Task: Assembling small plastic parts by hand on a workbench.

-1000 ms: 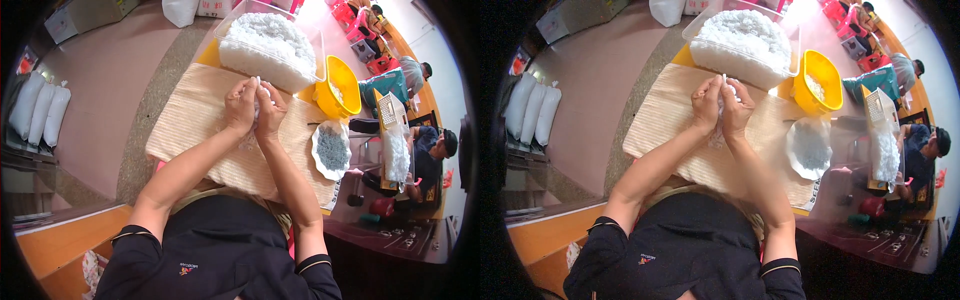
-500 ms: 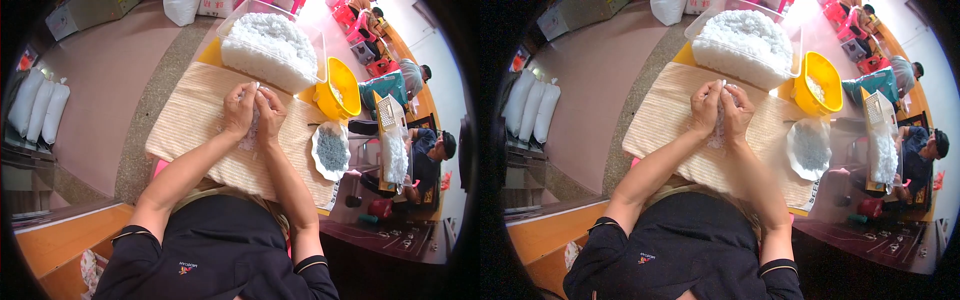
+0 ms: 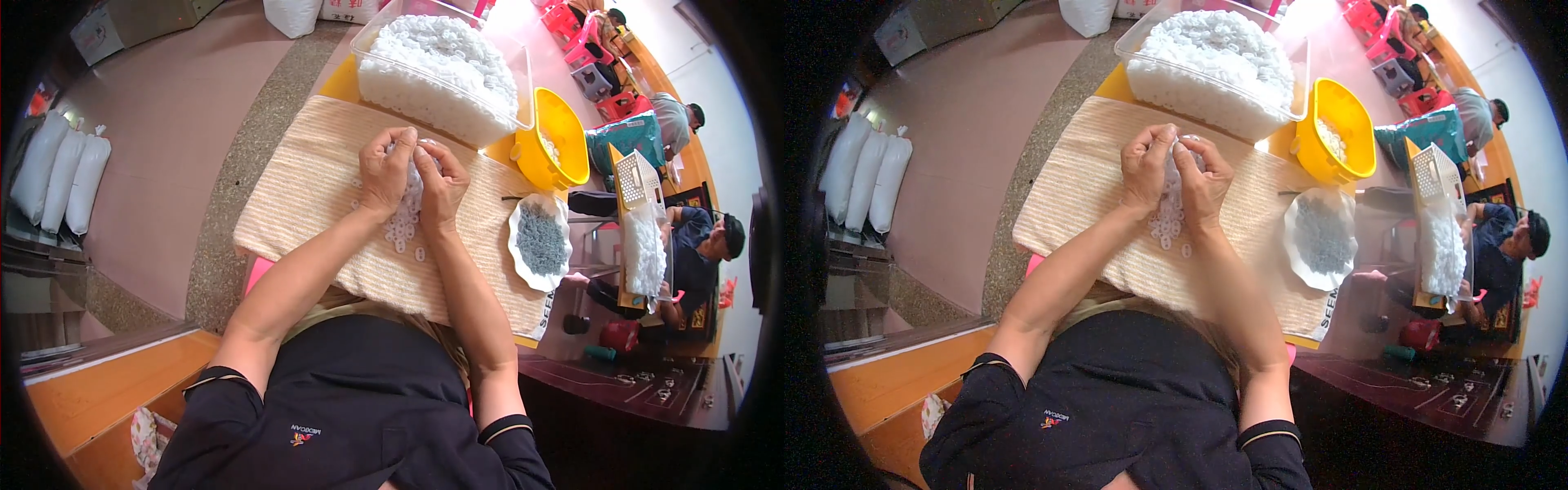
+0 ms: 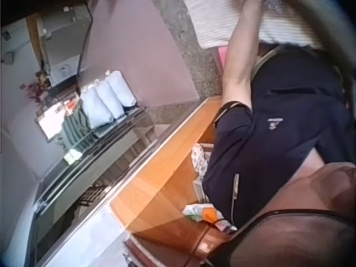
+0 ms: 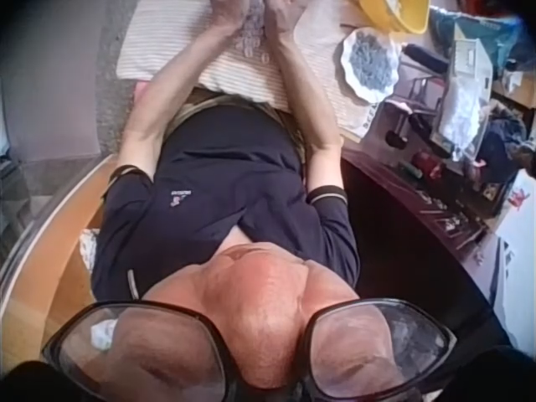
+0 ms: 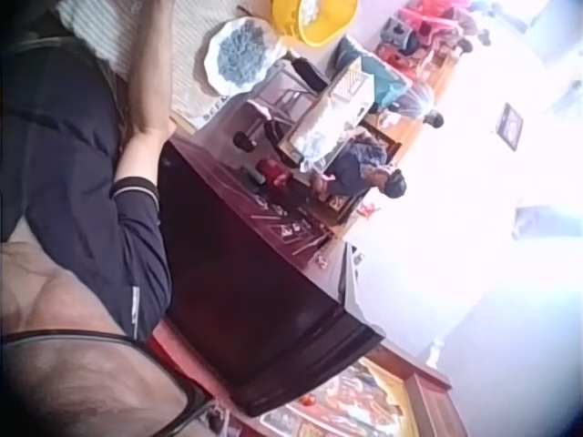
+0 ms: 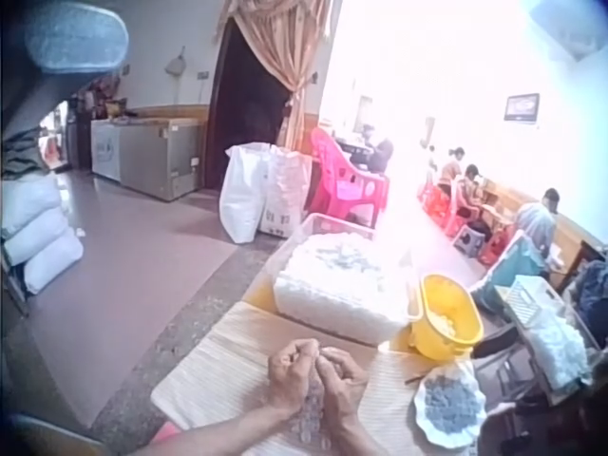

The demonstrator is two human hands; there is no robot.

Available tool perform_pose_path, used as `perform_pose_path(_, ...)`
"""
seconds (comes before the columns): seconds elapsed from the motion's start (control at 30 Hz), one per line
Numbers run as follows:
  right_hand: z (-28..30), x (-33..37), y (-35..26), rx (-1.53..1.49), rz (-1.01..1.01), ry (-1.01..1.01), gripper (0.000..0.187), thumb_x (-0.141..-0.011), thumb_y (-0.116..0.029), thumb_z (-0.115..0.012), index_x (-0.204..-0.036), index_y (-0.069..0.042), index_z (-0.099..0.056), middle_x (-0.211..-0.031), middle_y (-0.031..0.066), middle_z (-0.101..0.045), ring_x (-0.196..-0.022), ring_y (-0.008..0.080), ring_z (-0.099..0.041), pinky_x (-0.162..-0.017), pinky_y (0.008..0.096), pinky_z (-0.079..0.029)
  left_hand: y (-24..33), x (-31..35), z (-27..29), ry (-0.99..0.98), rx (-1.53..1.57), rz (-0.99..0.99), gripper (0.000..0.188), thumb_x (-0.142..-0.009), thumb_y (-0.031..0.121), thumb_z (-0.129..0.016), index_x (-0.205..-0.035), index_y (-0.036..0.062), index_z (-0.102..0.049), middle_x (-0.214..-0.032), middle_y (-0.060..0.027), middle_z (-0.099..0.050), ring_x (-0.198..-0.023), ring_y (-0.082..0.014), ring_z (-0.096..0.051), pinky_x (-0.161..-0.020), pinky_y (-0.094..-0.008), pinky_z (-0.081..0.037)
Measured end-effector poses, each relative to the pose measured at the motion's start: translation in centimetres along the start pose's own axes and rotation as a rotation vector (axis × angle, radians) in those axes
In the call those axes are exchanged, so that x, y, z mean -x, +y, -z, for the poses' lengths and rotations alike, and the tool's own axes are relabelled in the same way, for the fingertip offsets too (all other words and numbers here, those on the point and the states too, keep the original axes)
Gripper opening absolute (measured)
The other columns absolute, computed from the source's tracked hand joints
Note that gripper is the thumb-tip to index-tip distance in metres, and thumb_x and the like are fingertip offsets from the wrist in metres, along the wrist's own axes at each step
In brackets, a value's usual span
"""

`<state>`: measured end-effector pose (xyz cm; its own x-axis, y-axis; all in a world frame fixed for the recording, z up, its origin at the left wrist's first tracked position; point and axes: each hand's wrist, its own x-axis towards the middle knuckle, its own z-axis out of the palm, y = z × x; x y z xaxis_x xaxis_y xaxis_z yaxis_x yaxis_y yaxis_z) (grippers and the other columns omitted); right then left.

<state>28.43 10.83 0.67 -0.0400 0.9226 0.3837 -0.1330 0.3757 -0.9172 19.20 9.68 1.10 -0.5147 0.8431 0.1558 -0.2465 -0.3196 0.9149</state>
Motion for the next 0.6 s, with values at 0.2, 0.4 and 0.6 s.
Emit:
perform_pose_path(0.2,0.0,0.0,-0.4,-0.007,-0.013,-0.003,0.015,-0.086,-0.008,-0.069,-0.098,0.001,-0.071,-0.094,0.0043,-0.069,-0.086,0.0091,-0.061,-0.077,0.0217,-0.048,0.4,0.0,-0.1,-0.012,-0.008,-0.031,0.023,-0.09,0.02,-0.064,-0.092,-0.0018,-0.067,-0.081,-0.0016,-0.064,-0.075,-0.0084,-0.056,-0.068,-0.0248,-0.047)
perform_pose_path(0.4,0.0,0.1,-0.6,0.009,0.004,-0.01,0.016,-0.086,-0.008,-0.069,-0.099,0.002,-0.071,-0.093,0.0042,-0.069,-0.086,0.0089,-0.061,-0.077,0.0217,-0.047,1.3,0.1,0.1,-0.029,-0.116,-0.045,0.023,-0.09,0.019,-0.062,-0.091,-0.0028,-0.067,-0.08,-0.0042,-0.066,-0.076,-0.0102,-0.058,-0.069,-0.0262,-0.047)
perform_pose_path(0.6,0.1,0.1,-1.2,0.063,0.042,-0.03,0.015,-0.084,-0.007,-0.07,-0.097,0.001,-0.072,-0.093,0.0031,-0.07,-0.086,0.0088,-0.061,-0.078,0.0217,-0.046,1.0,-0.4,0.6,-0.03,-0.197,-0.042,0.03,-0.092,0.025,-0.06,-0.086,-0.0035,-0.068,-0.073,-0.0059,-0.067,-0.07,-0.0111,-0.059,-0.066,-0.0282,-0.048)
